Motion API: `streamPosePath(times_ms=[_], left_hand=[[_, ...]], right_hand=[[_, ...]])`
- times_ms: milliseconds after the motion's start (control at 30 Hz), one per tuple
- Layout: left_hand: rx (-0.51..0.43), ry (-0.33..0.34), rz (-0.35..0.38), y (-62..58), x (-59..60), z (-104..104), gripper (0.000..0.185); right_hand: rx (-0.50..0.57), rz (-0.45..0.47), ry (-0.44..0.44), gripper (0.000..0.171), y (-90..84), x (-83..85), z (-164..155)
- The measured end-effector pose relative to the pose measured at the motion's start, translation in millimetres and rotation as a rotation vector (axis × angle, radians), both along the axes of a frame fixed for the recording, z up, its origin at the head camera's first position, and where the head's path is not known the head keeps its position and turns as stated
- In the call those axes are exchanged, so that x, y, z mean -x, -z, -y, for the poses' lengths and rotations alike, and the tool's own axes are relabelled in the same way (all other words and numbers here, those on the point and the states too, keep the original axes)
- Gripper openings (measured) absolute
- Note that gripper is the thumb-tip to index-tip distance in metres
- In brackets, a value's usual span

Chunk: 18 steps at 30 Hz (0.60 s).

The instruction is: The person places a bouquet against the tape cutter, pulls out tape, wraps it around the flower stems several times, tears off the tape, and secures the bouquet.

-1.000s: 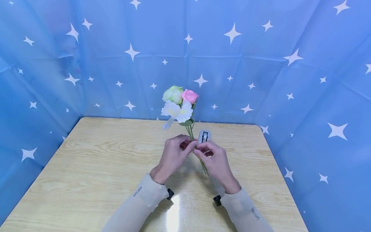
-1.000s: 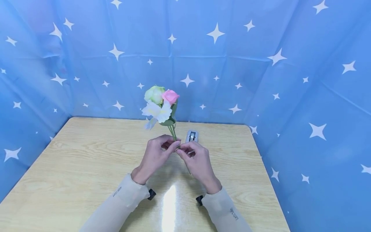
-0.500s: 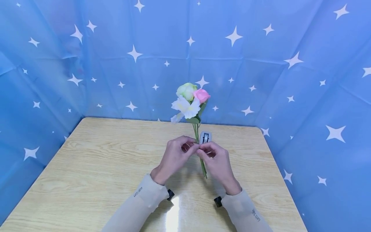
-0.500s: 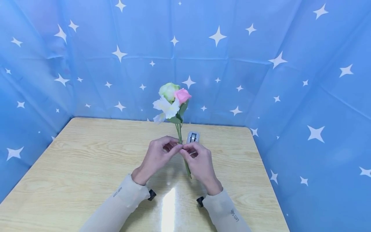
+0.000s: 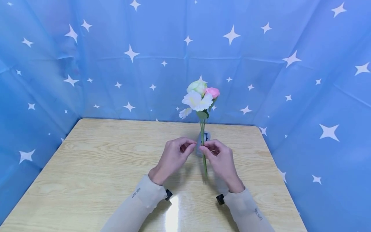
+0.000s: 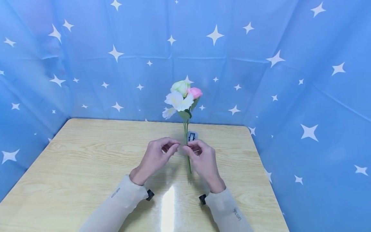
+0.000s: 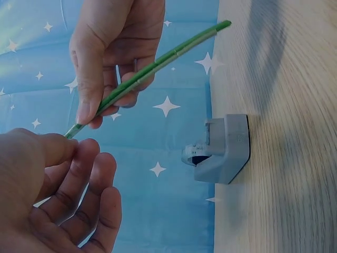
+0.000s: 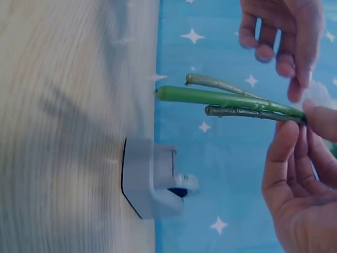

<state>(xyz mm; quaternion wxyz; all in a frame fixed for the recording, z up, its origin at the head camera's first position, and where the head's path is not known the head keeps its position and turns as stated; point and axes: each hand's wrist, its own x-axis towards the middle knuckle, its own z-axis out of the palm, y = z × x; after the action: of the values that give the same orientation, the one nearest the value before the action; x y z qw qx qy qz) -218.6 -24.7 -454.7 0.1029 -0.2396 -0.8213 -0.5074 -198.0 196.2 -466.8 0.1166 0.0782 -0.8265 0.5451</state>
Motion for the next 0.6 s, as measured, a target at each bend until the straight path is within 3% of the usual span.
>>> streamPosePath(times_ms=[600], left_hand=[[0.013,-0.026,-0.02,1.3,5.1,6.3,0.016]], right_hand=[[-0.102,0.136,0.173,0.023,-6.7,17.1,-51.0]])
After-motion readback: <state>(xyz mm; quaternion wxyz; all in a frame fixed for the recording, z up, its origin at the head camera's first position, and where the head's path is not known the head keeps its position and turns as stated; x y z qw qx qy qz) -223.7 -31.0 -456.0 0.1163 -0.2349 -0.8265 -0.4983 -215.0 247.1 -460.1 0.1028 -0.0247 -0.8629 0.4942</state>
